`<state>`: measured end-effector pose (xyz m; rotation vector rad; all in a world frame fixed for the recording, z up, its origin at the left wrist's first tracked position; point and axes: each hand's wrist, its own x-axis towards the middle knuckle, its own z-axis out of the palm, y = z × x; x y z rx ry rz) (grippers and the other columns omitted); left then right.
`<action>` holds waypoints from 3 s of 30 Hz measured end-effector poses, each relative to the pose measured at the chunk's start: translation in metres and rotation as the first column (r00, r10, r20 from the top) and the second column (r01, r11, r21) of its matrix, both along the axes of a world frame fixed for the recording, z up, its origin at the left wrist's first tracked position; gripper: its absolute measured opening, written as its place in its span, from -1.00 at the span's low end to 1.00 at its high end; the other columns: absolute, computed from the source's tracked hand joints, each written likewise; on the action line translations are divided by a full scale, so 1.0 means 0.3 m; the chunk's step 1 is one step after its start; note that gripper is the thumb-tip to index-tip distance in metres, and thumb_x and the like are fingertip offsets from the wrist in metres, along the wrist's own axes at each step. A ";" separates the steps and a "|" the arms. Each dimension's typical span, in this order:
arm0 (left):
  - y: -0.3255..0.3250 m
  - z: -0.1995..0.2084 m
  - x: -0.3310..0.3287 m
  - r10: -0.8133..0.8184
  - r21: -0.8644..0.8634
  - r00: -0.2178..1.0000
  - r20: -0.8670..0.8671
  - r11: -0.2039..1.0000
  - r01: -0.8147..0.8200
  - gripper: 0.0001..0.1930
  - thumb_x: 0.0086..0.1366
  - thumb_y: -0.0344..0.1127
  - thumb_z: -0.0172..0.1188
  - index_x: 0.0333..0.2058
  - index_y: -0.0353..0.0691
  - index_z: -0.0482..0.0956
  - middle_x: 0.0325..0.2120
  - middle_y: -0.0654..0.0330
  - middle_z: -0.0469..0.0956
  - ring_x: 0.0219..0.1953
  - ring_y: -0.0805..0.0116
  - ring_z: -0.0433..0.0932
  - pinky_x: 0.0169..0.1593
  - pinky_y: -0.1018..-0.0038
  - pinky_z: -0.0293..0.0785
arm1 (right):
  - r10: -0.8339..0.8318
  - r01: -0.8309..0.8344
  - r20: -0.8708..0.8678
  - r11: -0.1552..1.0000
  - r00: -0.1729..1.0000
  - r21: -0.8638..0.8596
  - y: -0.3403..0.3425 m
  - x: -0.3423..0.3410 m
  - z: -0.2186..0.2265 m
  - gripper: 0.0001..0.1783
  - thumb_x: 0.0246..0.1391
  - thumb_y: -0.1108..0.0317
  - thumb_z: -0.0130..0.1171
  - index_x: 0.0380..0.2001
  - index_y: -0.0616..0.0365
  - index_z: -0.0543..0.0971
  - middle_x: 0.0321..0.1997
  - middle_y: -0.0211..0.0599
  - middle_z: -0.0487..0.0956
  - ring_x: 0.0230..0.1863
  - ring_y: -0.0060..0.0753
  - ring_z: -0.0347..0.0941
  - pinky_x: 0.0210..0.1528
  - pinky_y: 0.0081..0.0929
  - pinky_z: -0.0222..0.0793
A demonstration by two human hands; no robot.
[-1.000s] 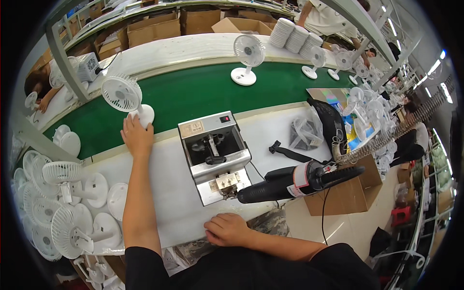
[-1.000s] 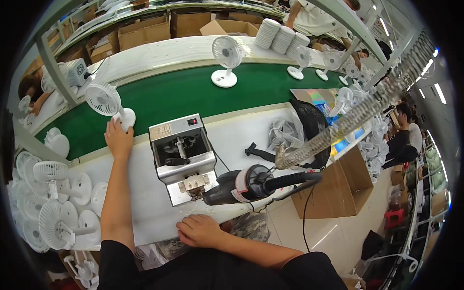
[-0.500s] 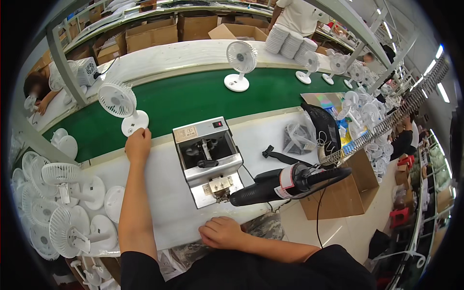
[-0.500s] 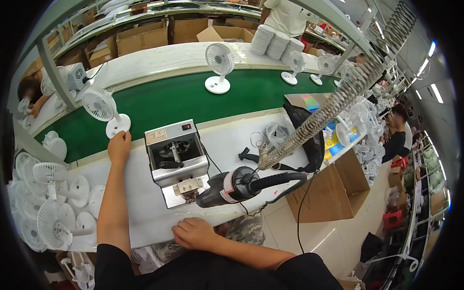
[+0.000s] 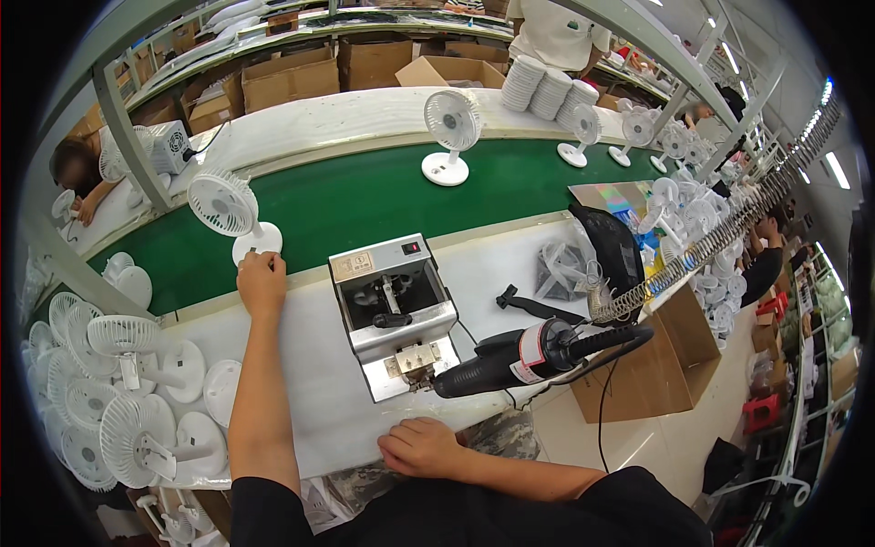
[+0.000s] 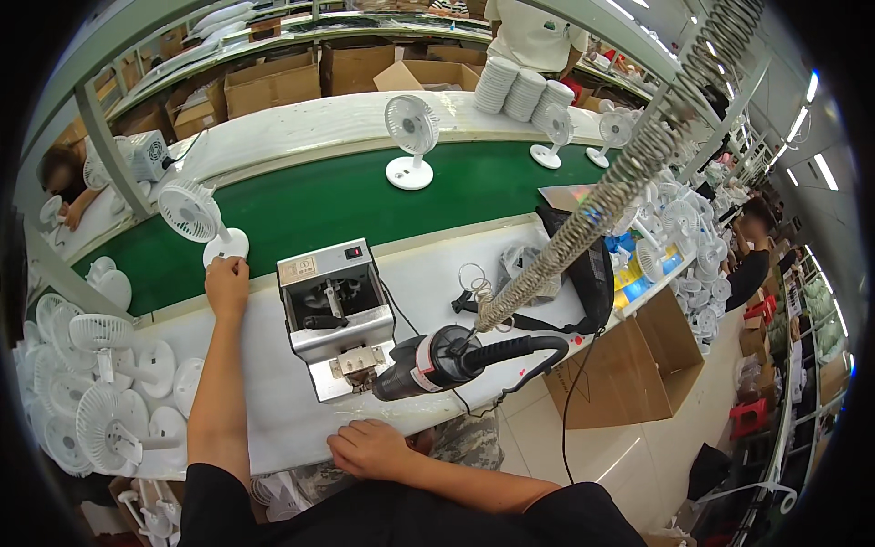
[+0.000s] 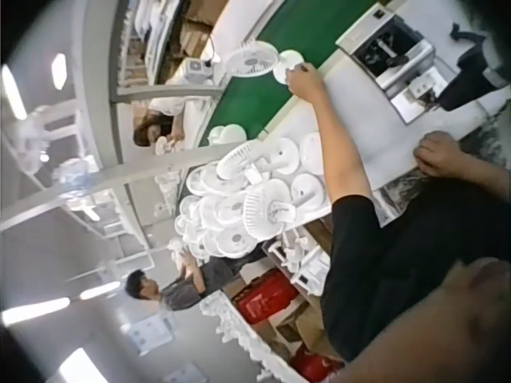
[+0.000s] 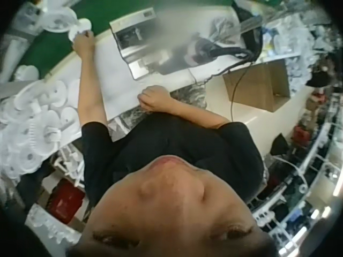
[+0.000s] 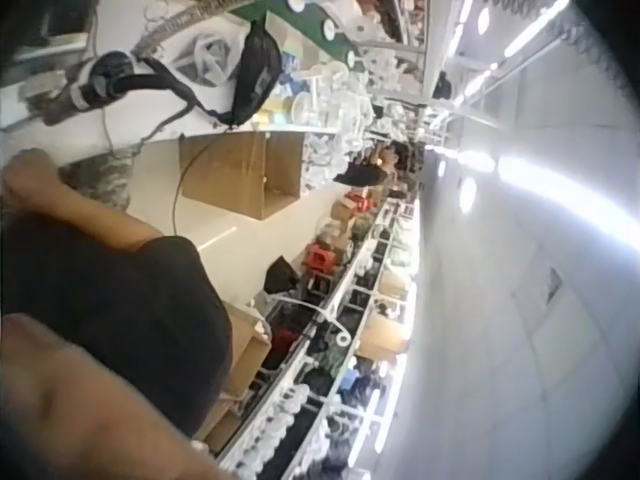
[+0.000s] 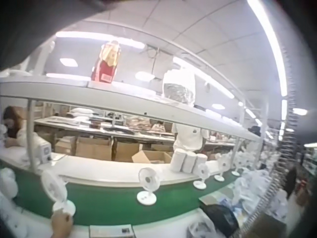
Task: Assembling small portable fans on a factory production line using an electric screwdriver.
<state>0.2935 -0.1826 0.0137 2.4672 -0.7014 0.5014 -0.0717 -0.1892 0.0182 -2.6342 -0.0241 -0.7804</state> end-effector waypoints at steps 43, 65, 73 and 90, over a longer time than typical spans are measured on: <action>0.047 0.017 0.025 -0.092 -0.137 0.964 -0.248 0.989 0.059 -0.71 0.26 -0.14 0.05 -0.27 -0.18 0.65 -0.46 0.23 0.63 -0.43 0.24 0.52 -0.29 0.41 0.42 | -0.013 0.013 0.018 1.000 1.000 -0.011 0.026 0.003 0.009 -0.87 -0.08 0.34 0.23 -0.40 0.00 0.51 -0.47 -0.52 0.41 -0.47 -0.49 0.35 -0.39 -0.63 0.25; 0.060 0.035 0.038 -0.101 -0.174 0.945 -0.310 0.984 0.048 -0.70 0.27 -0.12 0.02 -0.25 -0.16 0.66 -0.50 0.27 0.61 -0.45 0.35 0.50 -0.32 0.47 0.39 | -0.022 0.023 0.024 1.000 0.999 -0.005 0.038 0.011 -0.001 -0.87 -0.05 0.31 0.20 -0.38 -0.01 0.48 -0.44 -0.50 0.40 -0.42 -0.47 0.34 -0.34 -0.61 0.26; 0.068 0.017 0.058 -0.118 -0.203 0.954 -0.277 0.977 0.062 -0.69 0.28 -0.12 0.02 -0.26 -0.18 0.66 -0.48 0.25 0.62 -0.45 0.34 0.51 -0.31 0.47 0.39 | -0.027 0.027 0.019 1.000 0.999 -0.006 0.039 0.011 0.009 -0.87 -0.04 0.31 0.19 -0.37 -0.02 0.49 -0.43 -0.49 0.40 -0.41 -0.46 0.35 -0.34 -0.60 0.26; 0.082 0.023 0.089 -0.142 -0.191 0.954 -0.262 0.977 0.093 -0.69 0.30 -0.16 0.02 -0.25 -0.24 0.64 -0.44 0.22 0.63 -0.41 0.35 0.51 -0.28 0.48 0.39 | -0.015 0.015 0.036 1.000 0.999 0.014 0.047 0.022 0.021 -0.89 -0.01 0.32 0.16 -0.39 0.02 0.47 -0.46 -0.45 0.36 -0.43 -0.41 0.31 -0.34 -0.57 0.26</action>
